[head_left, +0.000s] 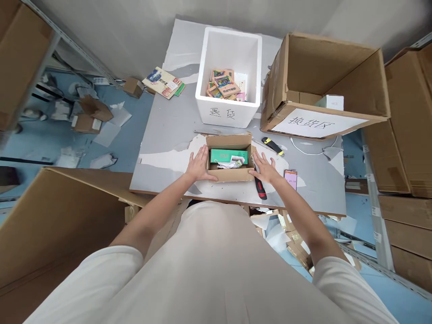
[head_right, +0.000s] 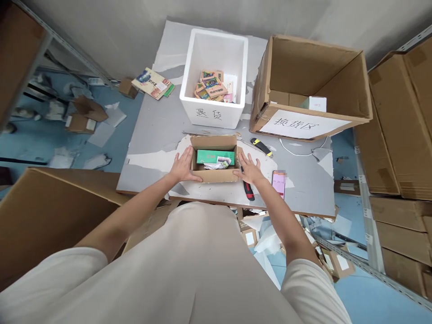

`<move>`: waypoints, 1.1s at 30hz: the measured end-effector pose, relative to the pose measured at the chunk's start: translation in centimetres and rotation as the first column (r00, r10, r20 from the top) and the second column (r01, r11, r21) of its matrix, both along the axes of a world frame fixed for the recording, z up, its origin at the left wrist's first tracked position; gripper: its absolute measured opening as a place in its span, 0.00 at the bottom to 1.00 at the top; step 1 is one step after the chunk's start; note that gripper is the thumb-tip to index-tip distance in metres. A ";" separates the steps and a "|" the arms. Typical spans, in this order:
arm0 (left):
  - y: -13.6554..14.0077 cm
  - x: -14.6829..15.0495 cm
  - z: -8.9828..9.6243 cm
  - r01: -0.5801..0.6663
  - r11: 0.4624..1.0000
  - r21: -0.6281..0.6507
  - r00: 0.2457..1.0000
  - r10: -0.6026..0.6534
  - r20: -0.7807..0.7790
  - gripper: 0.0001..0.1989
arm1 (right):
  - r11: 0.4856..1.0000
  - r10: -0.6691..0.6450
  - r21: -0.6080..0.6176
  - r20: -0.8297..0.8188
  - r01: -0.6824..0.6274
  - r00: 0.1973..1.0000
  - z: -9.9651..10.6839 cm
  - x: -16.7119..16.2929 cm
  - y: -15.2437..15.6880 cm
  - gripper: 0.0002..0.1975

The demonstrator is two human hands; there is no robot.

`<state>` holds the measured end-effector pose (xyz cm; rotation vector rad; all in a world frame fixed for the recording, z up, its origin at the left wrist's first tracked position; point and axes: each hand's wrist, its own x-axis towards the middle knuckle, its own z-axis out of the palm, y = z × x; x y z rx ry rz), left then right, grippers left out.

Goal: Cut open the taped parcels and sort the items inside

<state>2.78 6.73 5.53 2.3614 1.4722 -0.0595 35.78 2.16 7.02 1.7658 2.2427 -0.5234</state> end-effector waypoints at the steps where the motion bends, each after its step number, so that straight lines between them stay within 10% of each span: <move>1: 0.0 0.0 -0.4 -0.010 1.000 -0.003 1.000 0.010 0.020 0.72 | 1.000 0.005 -0.003 0.005 -0.005 1.000 0.2 0.0 0.2 0.42; 7: -0.1 -0.2 -1.2 -0.035 0.999 0.007 0.995 0.035 0.098 0.73 | 0.948 0.008 0.316 0.076 -0.031 0.997 5.7 -3.5 1.9 0.25; 10: -0.2 -0.4 -1.4 -0.041 0.999 0.008 0.993 0.040 0.113 0.73 | 0.957 0.187 0.228 -0.003 -0.182 0.982 6.9 -8.6 4.1 0.18; 18: -0.2 -0.4 -1.2 -0.050 0.999 0.003 0.989 0.049 0.142 0.70 | 0.957 0.287 -0.049 0.032 -0.285 0.958 0.1 -18.2 8.3 0.27; 25: -0.2 -0.1 0.1 -0.083 0.996 -0.028 0.995 0.084 0.054 0.68 | 0.943 0.333 -0.022 0.096 -0.332 0.938 0.2 -18.3 8.6 0.28; 33: 0.5 0.5 0.9 -0.126 0.990 -0.061 0.992 0.124 -0.033 0.68 | 0.933 0.225 0.351 -0.405 -0.076 0.886 6.4 -9.9 7.9 0.18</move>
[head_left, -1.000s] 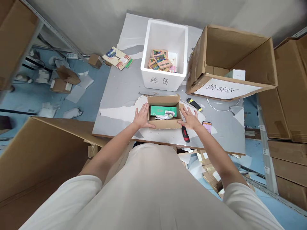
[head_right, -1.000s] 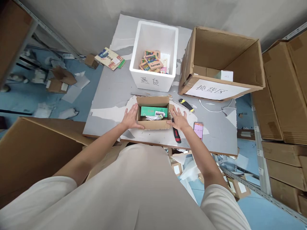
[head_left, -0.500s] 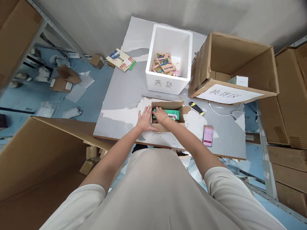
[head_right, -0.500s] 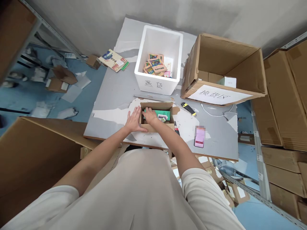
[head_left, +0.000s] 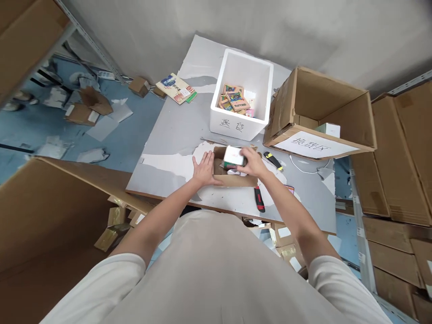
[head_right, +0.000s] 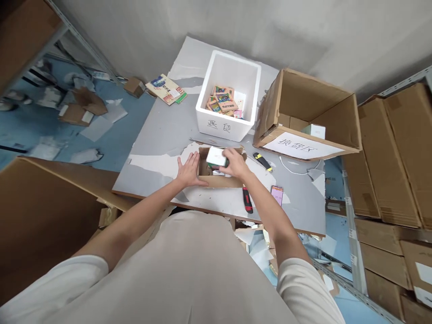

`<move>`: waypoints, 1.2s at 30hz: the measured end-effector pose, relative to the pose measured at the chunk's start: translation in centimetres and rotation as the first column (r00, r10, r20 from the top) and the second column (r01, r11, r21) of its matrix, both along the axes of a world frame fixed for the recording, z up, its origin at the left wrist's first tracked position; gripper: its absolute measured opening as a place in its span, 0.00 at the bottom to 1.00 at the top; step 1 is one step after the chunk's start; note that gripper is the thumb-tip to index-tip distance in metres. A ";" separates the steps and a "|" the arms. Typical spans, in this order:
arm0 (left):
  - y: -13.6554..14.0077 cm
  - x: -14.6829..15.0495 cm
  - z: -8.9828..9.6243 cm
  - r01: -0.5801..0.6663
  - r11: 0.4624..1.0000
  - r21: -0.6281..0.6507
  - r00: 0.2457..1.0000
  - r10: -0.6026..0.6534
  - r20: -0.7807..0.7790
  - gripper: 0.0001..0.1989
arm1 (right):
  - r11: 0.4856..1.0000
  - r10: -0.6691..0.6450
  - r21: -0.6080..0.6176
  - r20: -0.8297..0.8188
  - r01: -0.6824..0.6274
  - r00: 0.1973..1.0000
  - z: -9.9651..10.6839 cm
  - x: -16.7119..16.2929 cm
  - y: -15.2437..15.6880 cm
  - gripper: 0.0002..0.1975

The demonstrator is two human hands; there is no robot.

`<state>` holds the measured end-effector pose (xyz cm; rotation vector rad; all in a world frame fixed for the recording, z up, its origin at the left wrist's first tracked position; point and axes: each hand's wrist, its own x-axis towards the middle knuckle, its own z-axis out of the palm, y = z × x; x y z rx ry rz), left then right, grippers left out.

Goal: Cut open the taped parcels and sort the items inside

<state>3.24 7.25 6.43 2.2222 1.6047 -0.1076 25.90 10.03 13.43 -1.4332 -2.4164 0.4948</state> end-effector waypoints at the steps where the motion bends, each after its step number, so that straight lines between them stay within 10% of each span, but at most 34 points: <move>1: 0.5 0.1 0.1 -0.011 1.000 -0.002 1.000 0.011 -0.005 0.68 | 0.996 -0.060 0.068 -0.095 0.066 0.994 1.1 1.0 -0.4 0.17; 9: 6.2 1.0 1.5 -0.038 0.999 -0.034 0.999 0.037 -0.026 0.69 | 0.877 -0.128 0.388 -0.381 0.284 0.916 8.8 6.8 -8.1 0.21; 14: 5.9 0.7 1.9 -0.024 0.998 0.051 0.995 0.019 0.094 0.60 | 0.959 -0.170 0.151 -0.370 0.240 0.913 4.1 7.3 -13.3 0.20; 19: -1.4 0.1 1.8 -0.050 0.960 0.276 0.905 -0.074 0.418 0.39 | 0.984 -0.160 -0.142 -0.396 0.112 0.904 -4.0 4.6 -15.6 0.18; 22: -6.6 0.7 1.1 0.210 0.960 0.185 0.745 -0.280 0.606 0.55 | 0.968 -0.178 -0.240 -0.439 0.076 0.881 -6.4 3.6 -16.0 0.20; 28: -9.7 3.8 -1.9 0.054 0.985 -0.163 0.677 0.084 0.731 0.62 | 0.947 -0.156 -0.320 -0.393 0.024 0.906 -5.8 3.3 -15.1 0.29; 36: -10.0 4.8 -2.5 -0.041 0.988 -0.149 0.695 0.136 0.707 0.56 | 0.917 -0.197 -0.366 -0.078 0.156 0.977 -3.0 1.5 -13.3 0.26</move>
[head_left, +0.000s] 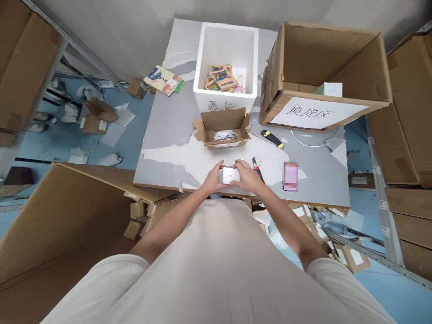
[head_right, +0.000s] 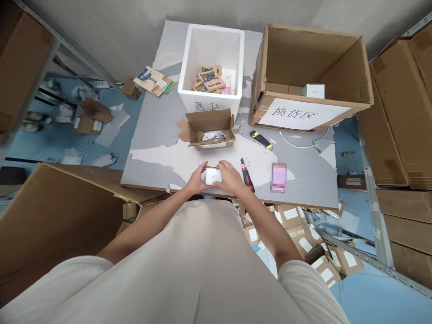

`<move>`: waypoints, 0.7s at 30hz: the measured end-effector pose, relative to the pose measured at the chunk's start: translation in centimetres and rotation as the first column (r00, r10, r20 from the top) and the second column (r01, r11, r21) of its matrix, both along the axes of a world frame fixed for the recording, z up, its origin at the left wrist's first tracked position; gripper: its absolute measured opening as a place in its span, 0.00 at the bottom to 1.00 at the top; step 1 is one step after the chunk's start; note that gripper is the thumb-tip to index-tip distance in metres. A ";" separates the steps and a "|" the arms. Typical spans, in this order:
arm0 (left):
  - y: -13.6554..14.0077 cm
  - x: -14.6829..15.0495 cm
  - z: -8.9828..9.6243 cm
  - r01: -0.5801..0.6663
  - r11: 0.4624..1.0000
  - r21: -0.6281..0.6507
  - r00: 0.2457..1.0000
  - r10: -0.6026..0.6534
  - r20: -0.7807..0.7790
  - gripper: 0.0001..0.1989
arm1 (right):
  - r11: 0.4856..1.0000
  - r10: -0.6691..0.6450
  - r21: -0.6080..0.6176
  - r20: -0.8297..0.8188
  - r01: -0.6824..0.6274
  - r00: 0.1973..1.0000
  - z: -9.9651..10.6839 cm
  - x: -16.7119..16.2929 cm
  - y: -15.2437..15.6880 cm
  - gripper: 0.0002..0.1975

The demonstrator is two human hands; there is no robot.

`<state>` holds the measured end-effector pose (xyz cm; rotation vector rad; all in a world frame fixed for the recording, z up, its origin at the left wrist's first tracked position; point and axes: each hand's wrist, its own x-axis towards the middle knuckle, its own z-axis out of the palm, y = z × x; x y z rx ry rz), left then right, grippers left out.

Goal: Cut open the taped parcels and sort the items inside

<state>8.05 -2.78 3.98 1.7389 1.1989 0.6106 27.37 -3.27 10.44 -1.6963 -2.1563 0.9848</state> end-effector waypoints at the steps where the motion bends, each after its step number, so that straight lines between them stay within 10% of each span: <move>1: -0.1 0.0 0.0 -0.001 1.000 0.006 1.000 0.001 -0.007 0.55 | 1.000 -0.012 0.009 0.021 0.011 1.000 0.3 -0.2 0.0 0.25; 10: 1.0 0.0 0.1 0.007 0.999 0.047 1.000 -0.007 -0.002 0.41 | 0.889 0.317 0.337 0.032 -0.309 0.948 -1.0 0.7 -5.5 0.09; 21: 1.1 -1.6 4.3 0.337 0.922 0.190 0.938 -0.311 -0.155 0.42 | 0.966 0.018 0.250 0.198 -0.068 0.980 -0.2 0.2 -3.0 0.27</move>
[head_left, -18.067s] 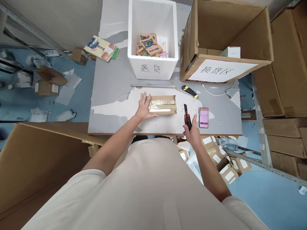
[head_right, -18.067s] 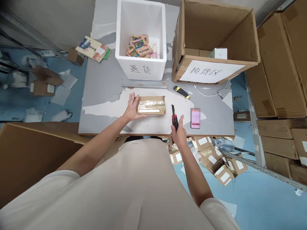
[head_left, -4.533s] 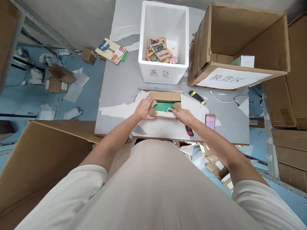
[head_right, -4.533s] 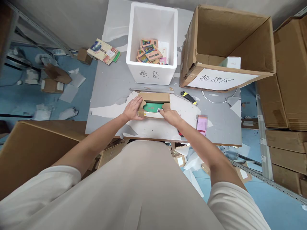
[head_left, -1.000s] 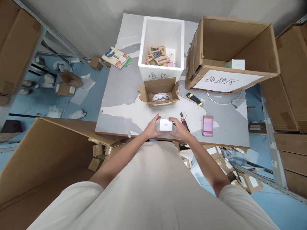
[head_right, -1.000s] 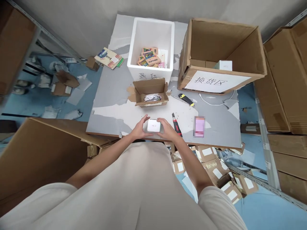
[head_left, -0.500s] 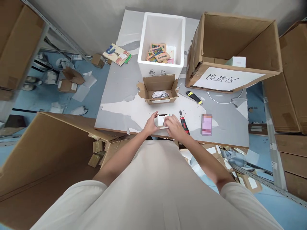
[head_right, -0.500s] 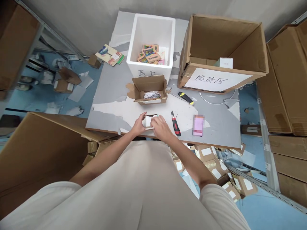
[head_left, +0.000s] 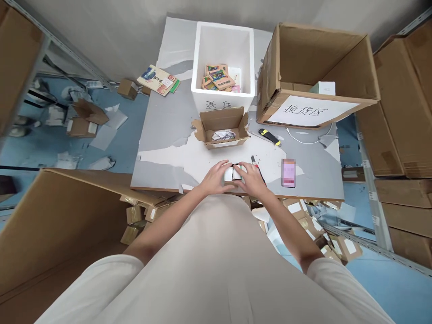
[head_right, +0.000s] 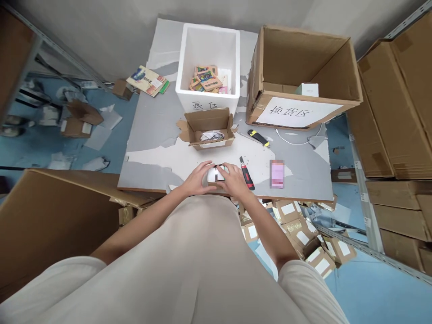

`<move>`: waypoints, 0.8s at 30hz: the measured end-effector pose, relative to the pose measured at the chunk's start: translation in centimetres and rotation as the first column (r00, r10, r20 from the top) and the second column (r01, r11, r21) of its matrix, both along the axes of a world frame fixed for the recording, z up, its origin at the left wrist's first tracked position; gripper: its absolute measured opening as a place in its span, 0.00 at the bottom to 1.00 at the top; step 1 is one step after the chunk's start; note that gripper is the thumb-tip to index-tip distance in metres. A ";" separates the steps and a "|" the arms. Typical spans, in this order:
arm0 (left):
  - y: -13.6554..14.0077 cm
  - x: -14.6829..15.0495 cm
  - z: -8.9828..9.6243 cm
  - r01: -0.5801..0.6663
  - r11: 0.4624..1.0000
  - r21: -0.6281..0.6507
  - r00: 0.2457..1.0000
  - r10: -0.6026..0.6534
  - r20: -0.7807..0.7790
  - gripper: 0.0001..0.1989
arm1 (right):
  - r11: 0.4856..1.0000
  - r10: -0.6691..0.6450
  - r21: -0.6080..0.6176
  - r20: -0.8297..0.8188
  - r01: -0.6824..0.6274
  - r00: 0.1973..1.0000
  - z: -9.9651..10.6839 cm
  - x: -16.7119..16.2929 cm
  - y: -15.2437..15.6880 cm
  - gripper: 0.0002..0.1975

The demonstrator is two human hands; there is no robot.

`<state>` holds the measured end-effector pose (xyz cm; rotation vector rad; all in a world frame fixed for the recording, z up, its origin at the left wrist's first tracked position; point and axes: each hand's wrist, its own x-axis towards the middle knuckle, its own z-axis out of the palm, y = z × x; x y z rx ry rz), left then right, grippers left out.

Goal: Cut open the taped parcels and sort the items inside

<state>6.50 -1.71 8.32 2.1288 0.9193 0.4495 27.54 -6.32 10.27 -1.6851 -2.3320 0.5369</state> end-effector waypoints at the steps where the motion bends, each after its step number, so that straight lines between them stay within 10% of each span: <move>1: 0.2 0.3 0.3 0.014 0.999 0.052 0.999 -0.012 -0.042 0.40 | 1.000 0.004 -0.014 0.025 -0.003 1.000 0.2 0.1 0.3 0.28; 10: 2.6 1.0 0.3 0.098 0.974 0.205 0.989 -0.073 -0.129 0.32 | 0.993 -0.053 -0.115 -0.185 0.031 0.981 0.5 0.9 1.5 0.29; 17: 2.0 -0.7 -1.8 0.013 0.975 0.224 0.994 0.012 -0.111 0.36 | 0.952 -0.306 -0.199 -0.578 0.234 0.756 -3.3 1.5 -1.7 0.21; 24: 2.2 0.1 -3.4 0.006 0.998 0.059 0.997 -0.011 0.074 0.41 | 0.933 -0.327 0.084 -0.216 0.351 0.920 -1.3 -0.9 -2.0 0.16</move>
